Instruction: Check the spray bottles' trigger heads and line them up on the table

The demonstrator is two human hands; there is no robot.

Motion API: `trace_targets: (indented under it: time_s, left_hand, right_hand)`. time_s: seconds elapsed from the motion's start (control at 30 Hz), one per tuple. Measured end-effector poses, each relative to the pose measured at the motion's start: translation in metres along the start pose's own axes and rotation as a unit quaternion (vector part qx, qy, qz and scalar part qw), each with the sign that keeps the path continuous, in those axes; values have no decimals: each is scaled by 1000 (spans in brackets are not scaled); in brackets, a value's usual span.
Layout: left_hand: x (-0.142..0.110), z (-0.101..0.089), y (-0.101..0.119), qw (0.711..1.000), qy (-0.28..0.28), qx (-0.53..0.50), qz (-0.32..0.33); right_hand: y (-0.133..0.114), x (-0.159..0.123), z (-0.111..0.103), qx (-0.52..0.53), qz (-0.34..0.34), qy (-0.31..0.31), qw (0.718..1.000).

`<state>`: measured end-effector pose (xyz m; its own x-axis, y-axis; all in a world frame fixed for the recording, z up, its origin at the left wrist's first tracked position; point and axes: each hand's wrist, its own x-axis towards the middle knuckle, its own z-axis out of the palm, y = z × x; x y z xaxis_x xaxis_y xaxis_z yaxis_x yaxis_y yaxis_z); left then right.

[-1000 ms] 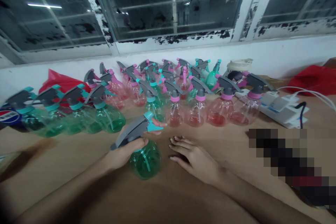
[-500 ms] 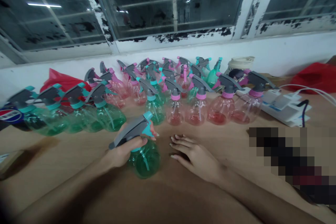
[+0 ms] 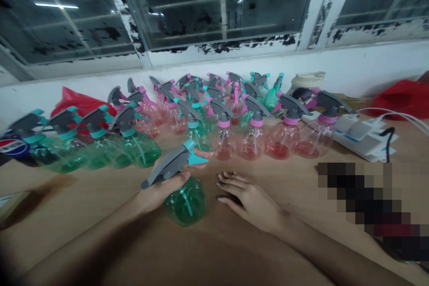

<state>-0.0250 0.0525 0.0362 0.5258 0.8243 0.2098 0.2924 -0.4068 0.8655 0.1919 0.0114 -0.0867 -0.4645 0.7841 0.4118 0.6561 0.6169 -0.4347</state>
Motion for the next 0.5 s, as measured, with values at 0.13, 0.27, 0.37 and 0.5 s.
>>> trace_targets:
  time_s: [0.13, 0.27, 0.37, 0.5]
  left_hand:
    - [2, -1, 1, 1000, -14, -10, 10]
    - [4, -1, -2, 1000, -19, 8, 15]
    - [6, 1, -5, 1000, -11, 22, 11]
    - [3, 1, -2, 1000, -4, 17, 17]
  right_hand:
    - [0, 0, 0, -3, 0, -8, 1000]
    - [-1, 0, -1, 0, 5, -1, 1000]
    - [-2, 0, -1, 0, 3, -1, 1000]
    - [-2, 0, -1, 0, 6, -6, 1000]
